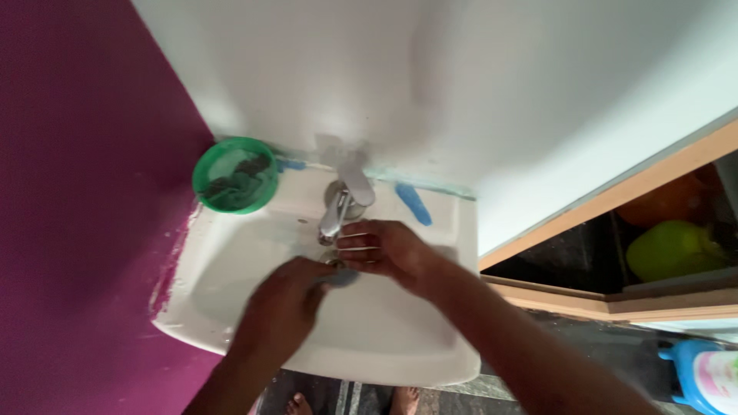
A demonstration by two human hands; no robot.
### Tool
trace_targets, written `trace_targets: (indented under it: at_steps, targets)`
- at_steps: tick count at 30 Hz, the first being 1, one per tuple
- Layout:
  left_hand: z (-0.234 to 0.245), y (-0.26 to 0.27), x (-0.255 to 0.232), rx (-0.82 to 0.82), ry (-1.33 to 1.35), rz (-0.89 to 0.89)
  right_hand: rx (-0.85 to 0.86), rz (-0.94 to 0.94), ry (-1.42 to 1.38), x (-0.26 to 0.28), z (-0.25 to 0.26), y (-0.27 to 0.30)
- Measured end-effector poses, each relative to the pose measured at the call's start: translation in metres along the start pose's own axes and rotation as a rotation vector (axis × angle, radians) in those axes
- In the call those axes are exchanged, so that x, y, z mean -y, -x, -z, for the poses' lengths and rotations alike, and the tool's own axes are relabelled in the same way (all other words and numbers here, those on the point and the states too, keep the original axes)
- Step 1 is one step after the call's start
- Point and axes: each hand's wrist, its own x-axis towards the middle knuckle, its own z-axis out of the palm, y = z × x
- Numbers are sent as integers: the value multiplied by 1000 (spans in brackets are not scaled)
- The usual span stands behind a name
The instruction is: The person cleans the surface and basin of a small pedestal sink by hand using a cloth.
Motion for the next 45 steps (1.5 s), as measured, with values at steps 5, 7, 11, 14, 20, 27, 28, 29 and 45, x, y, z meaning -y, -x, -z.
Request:
trace_targets:
  at_steps: [5,7,11,14,20,27,28,29,45]
  targets:
    - [55,22,1,-71,186,570,-19,-46,-270,-41,-30,-66]
    - [56,33,5,-145,299,489,10,-50,-320,-56,-31,-78]
    - [23,41,1,14,519,650,7,-86,-305,-56,-7,-45]
    - [-3,36,-6,74,606,567,-162,-106,-90,-23,5,5]
    - [-55,-1,-37,-100,753,244,-224,279,262,50,4,79]
    - [-104,-25,-11,-70,947,287,-286,190,276,-8,8,70]
    - [-107,-26,4,9,1109,411,-313,197,249,-12,16,63]
    - [-106,-28,21,-67,1258,612,-371,195,280,-14,27,60]
    - [-157,-105,-2,-44,1679,881,-667,58,1036,38,82,52]
